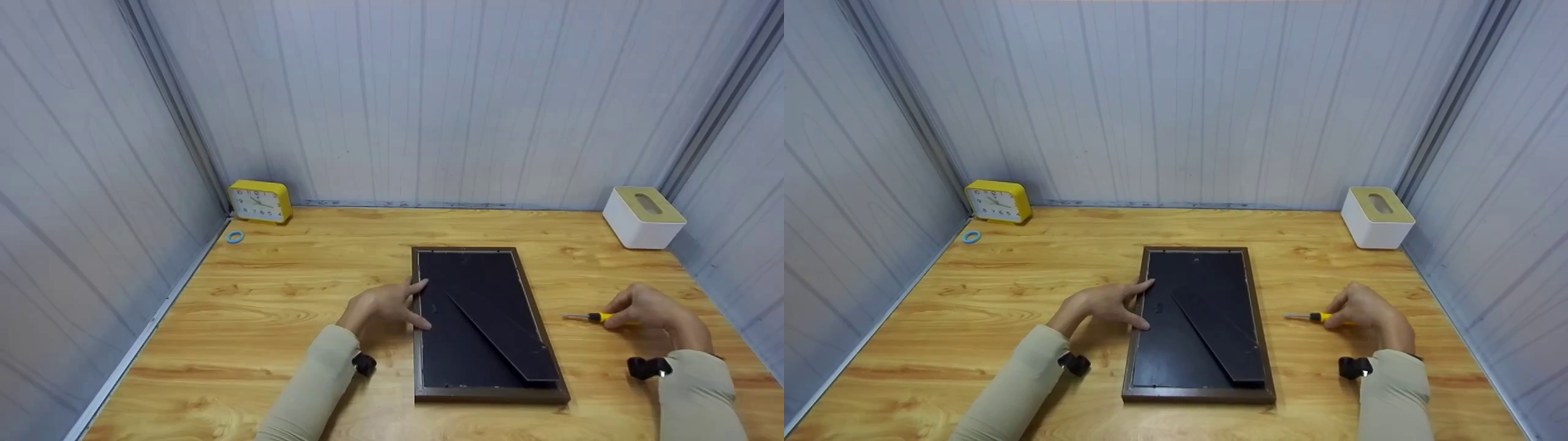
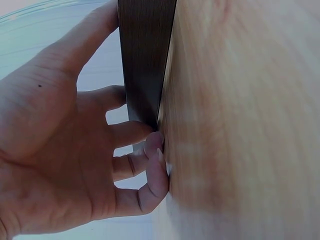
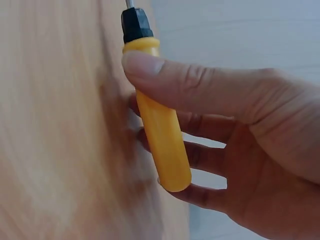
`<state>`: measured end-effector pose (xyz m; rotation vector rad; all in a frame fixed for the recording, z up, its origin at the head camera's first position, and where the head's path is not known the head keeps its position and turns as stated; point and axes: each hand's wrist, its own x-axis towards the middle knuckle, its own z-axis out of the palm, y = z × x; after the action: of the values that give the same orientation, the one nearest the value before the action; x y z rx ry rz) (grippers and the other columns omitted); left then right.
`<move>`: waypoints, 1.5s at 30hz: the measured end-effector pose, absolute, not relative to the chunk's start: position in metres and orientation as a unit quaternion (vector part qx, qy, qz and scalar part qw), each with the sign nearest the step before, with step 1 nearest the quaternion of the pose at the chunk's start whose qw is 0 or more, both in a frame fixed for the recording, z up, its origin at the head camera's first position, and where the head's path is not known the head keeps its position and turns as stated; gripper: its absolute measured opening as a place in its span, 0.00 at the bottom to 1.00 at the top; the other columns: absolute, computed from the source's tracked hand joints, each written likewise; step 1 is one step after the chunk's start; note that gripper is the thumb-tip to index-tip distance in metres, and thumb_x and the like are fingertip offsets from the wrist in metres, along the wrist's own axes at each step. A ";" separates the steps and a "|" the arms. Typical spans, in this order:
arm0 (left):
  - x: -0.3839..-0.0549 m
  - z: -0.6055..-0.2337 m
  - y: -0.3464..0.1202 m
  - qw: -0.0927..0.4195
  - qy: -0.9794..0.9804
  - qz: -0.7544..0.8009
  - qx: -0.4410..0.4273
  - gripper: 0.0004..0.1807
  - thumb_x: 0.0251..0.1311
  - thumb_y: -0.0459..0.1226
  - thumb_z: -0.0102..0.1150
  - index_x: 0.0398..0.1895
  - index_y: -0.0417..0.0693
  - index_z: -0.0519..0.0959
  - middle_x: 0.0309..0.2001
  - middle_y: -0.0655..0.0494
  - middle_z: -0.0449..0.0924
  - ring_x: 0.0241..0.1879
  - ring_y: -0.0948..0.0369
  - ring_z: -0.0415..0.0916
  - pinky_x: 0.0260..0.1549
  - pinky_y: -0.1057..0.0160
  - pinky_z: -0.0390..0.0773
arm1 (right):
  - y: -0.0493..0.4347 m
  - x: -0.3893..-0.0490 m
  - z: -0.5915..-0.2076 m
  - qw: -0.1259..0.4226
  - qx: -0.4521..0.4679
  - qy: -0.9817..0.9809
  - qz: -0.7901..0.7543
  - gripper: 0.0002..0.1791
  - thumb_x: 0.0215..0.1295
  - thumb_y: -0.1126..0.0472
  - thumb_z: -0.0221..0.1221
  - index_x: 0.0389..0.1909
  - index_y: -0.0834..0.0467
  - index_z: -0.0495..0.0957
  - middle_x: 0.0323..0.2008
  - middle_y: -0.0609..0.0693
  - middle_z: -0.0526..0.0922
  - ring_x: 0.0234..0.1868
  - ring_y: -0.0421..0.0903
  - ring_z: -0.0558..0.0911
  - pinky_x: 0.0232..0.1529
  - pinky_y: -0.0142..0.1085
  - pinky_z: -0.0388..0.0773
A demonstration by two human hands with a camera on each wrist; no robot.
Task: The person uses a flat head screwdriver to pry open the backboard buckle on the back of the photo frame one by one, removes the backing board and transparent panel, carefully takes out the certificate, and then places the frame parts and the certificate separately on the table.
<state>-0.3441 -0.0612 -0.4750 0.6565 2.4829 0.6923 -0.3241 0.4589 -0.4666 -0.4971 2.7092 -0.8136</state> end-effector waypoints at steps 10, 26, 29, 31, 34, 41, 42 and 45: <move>-0.343 -0.474 -0.062 0.240 0.904 0.259 0.242 0.59 0.52 0.63 0.69 0.82 0.62 0.44 0.80 0.43 0.33 0.73 0.47 0.56 0.67 0.50 0.64 | 0.463 -0.321 -0.470 0.135 -0.166 0.935 -0.284 0.16 0.54 0.60 0.75 0.41 0.66 0.88 0.41 0.57 0.87 0.43 0.53 0.82 0.39 0.36 0.81; -0.342 -0.474 -0.063 0.233 0.906 0.265 0.233 0.59 0.51 0.63 0.69 0.81 0.65 0.46 0.80 0.46 0.32 0.75 0.47 0.50 0.69 0.48 0.59 | 0.459 -0.316 -0.460 0.164 -0.150 0.929 -0.297 0.22 0.55 0.61 0.74 0.48 0.68 0.85 0.46 0.61 0.85 0.49 0.59 0.81 0.44 0.43 0.81; -0.341 -0.474 -0.063 0.234 0.907 0.263 0.233 0.59 0.51 0.63 0.69 0.81 0.65 0.46 0.80 0.47 0.33 0.74 0.47 0.54 0.67 0.48 0.62 | 0.459 -0.314 -0.459 0.172 -0.140 0.922 -0.316 0.24 0.55 0.60 0.74 0.50 0.69 0.84 0.48 0.62 0.85 0.49 0.59 0.81 0.44 0.42 0.81; -0.342 -0.474 -0.063 0.235 0.907 0.262 0.233 0.59 0.51 0.63 0.69 0.81 0.65 0.46 0.80 0.48 0.33 0.73 0.47 0.56 0.66 0.49 0.64 | 0.458 -0.314 -0.460 0.155 -0.135 0.928 -0.311 0.24 0.56 0.58 0.73 0.50 0.69 0.84 0.48 0.62 0.85 0.48 0.57 0.82 0.42 0.39 0.81; -0.342 -0.474 -0.063 0.234 0.907 0.263 0.233 0.58 0.51 0.63 0.69 0.81 0.65 0.46 0.80 0.49 0.34 0.72 0.47 0.58 0.65 0.49 0.66 | 0.453 -0.318 -0.460 0.102 -0.136 0.945 -0.278 0.25 0.60 0.54 0.71 0.50 0.69 0.84 0.47 0.63 0.85 0.46 0.56 0.82 0.39 0.38 0.80; -0.342 -0.475 -0.063 0.233 0.900 0.283 0.234 0.58 0.52 0.61 0.70 0.81 0.64 0.47 0.80 0.50 0.33 0.74 0.47 0.52 0.66 0.49 0.63 | 0.440 -0.325 -0.463 0.098 -0.133 0.947 -0.277 0.22 0.60 0.58 0.71 0.51 0.66 0.84 0.47 0.62 0.85 0.46 0.58 0.82 0.42 0.48 0.81; -0.342 -0.475 -0.063 0.233 0.899 0.287 0.234 0.58 0.52 0.61 0.71 0.81 0.64 0.47 0.80 0.50 0.33 0.75 0.48 0.51 0.67 0.49 0.63 | 0.439 -0.325 -0.463 0.101 -0.135 0.946 -0.277 0.20 0.60 0.61 0.71 0.51 0.66 0.84 0.46 0.61 0.85 0.45 0.57 0.82 0.41 0.47 0.81; -0.343 -0.476 -0.064 0.232 0.897 0.295 0.236 0.59 0.51 0.60 0.71 0.81 0.62 0.47 0.80 0.49 0.33 0.75 0.48 0.50 0.68 0.50 0.61 | 0.438 -0.326 -0.466 0.102 -0.130 0.946 -0.278 0.14 0.61 0.69 0.68 0.48 0.65 0.86 0.43 0.58 0.86 0.42 0.52 0.81 0.38 0.42 0.80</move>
<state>-0.3428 -0.0637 -0.4762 0.6487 2.4641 0.8096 -0.3257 0.4378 -0.4655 -0.3843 2.7938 -0.8206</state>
